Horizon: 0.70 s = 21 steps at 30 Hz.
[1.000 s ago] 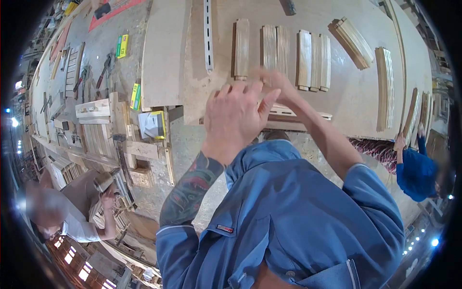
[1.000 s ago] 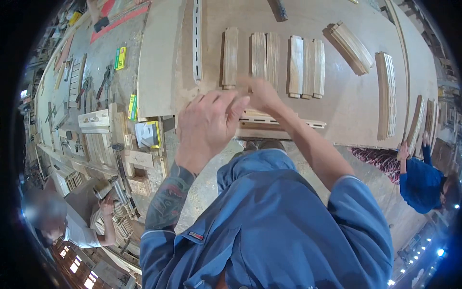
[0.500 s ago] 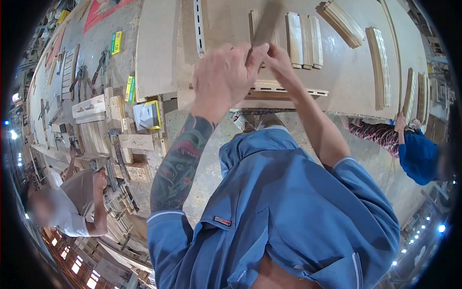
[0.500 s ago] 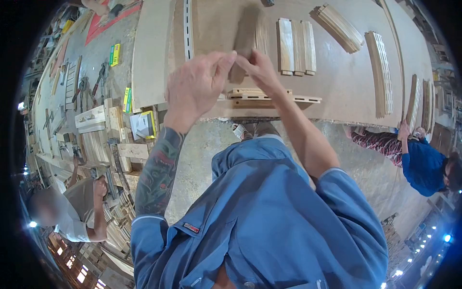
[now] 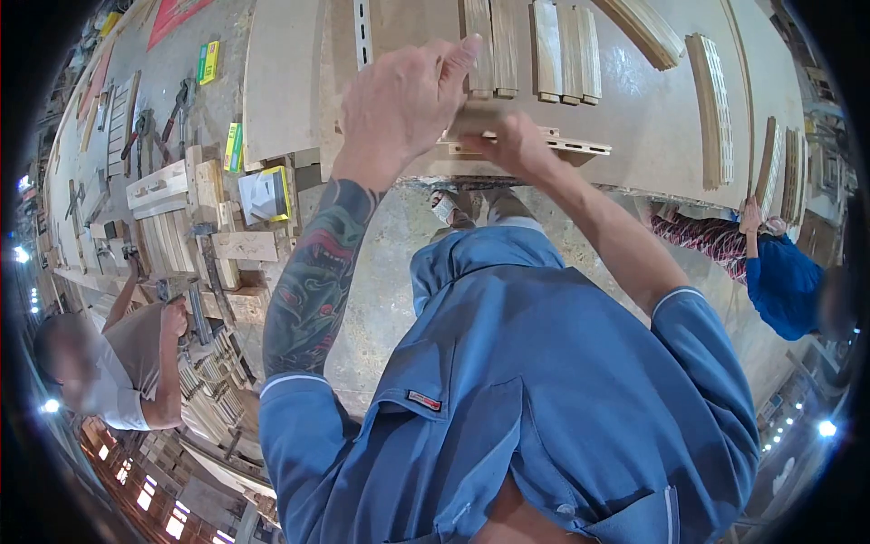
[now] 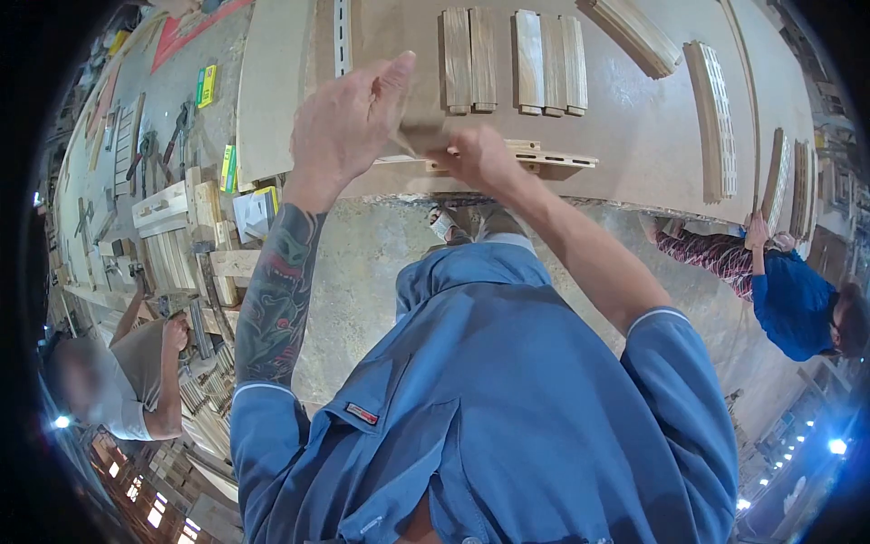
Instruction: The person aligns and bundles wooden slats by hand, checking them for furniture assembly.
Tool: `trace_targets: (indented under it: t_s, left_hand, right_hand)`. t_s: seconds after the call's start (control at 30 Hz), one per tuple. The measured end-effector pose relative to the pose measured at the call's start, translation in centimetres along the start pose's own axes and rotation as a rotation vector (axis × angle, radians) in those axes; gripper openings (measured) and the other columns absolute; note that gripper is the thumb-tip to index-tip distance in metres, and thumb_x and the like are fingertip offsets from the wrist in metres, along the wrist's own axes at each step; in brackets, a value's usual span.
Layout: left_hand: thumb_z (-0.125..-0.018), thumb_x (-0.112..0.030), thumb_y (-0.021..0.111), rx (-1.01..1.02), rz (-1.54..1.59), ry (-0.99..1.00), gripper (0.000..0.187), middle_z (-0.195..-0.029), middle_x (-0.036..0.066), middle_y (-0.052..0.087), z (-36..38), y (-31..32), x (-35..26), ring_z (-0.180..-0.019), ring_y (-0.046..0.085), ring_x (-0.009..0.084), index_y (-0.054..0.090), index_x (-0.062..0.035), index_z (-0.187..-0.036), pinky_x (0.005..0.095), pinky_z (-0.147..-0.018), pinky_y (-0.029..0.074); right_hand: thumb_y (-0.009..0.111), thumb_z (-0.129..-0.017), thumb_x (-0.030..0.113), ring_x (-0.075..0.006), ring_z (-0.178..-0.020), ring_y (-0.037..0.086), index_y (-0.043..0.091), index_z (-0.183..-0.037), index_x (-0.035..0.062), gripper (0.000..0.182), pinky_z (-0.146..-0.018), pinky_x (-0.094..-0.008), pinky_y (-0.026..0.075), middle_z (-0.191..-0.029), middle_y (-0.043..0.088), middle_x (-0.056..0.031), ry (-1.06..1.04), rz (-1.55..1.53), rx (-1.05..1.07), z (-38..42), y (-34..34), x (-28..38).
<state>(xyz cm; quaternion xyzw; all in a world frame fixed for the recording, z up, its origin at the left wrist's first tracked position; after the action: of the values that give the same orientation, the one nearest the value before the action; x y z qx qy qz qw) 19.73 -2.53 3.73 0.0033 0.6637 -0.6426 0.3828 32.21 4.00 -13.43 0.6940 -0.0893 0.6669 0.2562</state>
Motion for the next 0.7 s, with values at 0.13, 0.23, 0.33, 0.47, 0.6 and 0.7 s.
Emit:
trace_targets:
  t_s: [0.13,0.23,0.33,0.47,0.6,0.7]
  left_hand:
    - [-0.097,-0.061,0.04,-0.038,0.001,0.044,0.061,-0.091,0.015,0.071,-0.1,0.2,-0.4,-0.087,0.067,0.0367,0.071,-0.0098,-0.108,0.0436,-0.074,0.052]
    - [-0.096,-0.06,0.045,-0.067,0.024,0.142,0.06,-0.099,0.016,0.071,-0.4,0.6,-2.9,-0.09,0.067,0.0355,0.071,-0.0082,-0.109,0.0425,-0.076,0.052]
    - [-0.093,-0.056,0.053,-0.095,-0.128,0.109,0.055,-0.099,0.017,0.07,-0.3,1.5,-3.5,-0.09,0.067,0.0349,0.071,-0.0069,-0.108,0.0423,-0.077,0.052]
    - [-0.091,-0.053,0.059,-0.114,-0.14,0.057,0.05,-0.092,0.015,0.069,-0.4,1.5,-3.5,-0.086,0.067,0.0337,0.07,-0.0059,-0.103,0.0422,-0.076,0.052]
    - [-0.088,-0.053,0.063,-0.153,-0.169,0.064,0.049,-0.089,0.012,0.068,-0.6,1.1,-3.9,-0.081,0.067,0.0318,0.069,-0.0067,-0.102,0.0417,-0.074,0.052]
    - [-0.087,-0.053,0.064,-0.189,-0.174,0.073,0.049,-0.089,0.012,0.068,-0.8,0.9,-3.9,-0.079,0.067,0.0316,0.07,-0.0066,-0.102,0.0413,-0.071,0.053]
  right_hand:
    - [0.071,-0.084,0.016,-0.0413,-0.068,0.063,0.064,-0.106,0.0078,0.025,-0.058,-0.0481,0.049,-0.074,0.065,-0.0208,-0.14,0.966,0.146,0.8,1.9,1.5]
    - [0.071,-0.082,0.012,-0.0388,-0.079,0.067,0.066,-0.108,0.0072,0.026,-0.069,-0.0476,0.052,-0.087,0.069,-0.0186,-0.166,0.854,0.214,0.8,1.6,2.6]
    - [0.069,-0.082,0.014,-0.0361,-0.091,0.068,0.066,-0.115,0.0078,0.034,-0.08,-0.0452,0.053,-0.098,0.07,-0.0196,-0.333,0.681,0.222,-1.6,-1.5,5.5]
    - [0.064,-0.089,0.031,-0.0388,-0.126,0.049,0.057,-0.13,0.0069,0.049,-0.105,-0.0445,0.039,-0.13,0.057,-0.0185,0.036,1.185,-0.218,-11.4,-12.7,-1.1]
    - [0.061,-0.091,0.036,-0.0392,-0.126,0.047,0.054,-0.129,0.0022,0.051,-0.104,-0.0474,0.039,-0.137,0.051,-0.0166,0.056,1.389,-0.301,-20.4,-14.8,-1.3]
    - [0.058,-0.093,0.041,-0.0361,-0.121,0.052,0.056,-0.122,0.0005,0.049,-0.103,-0.049,0.038,-0.125,0.058,-0.0167,0.038,1.453,-0.148,-21.4,-15.7,-1.8]
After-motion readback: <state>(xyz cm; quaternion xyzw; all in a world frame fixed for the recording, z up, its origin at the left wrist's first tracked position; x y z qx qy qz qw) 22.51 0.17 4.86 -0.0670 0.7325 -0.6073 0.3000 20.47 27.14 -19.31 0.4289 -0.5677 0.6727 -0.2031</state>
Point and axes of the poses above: each hand's wrist, its own z-axis away from the middle knuckle, its own y-axis out of the palm, x = y × z, the point moved 8 cm from there along -z, towards the middle knuckle
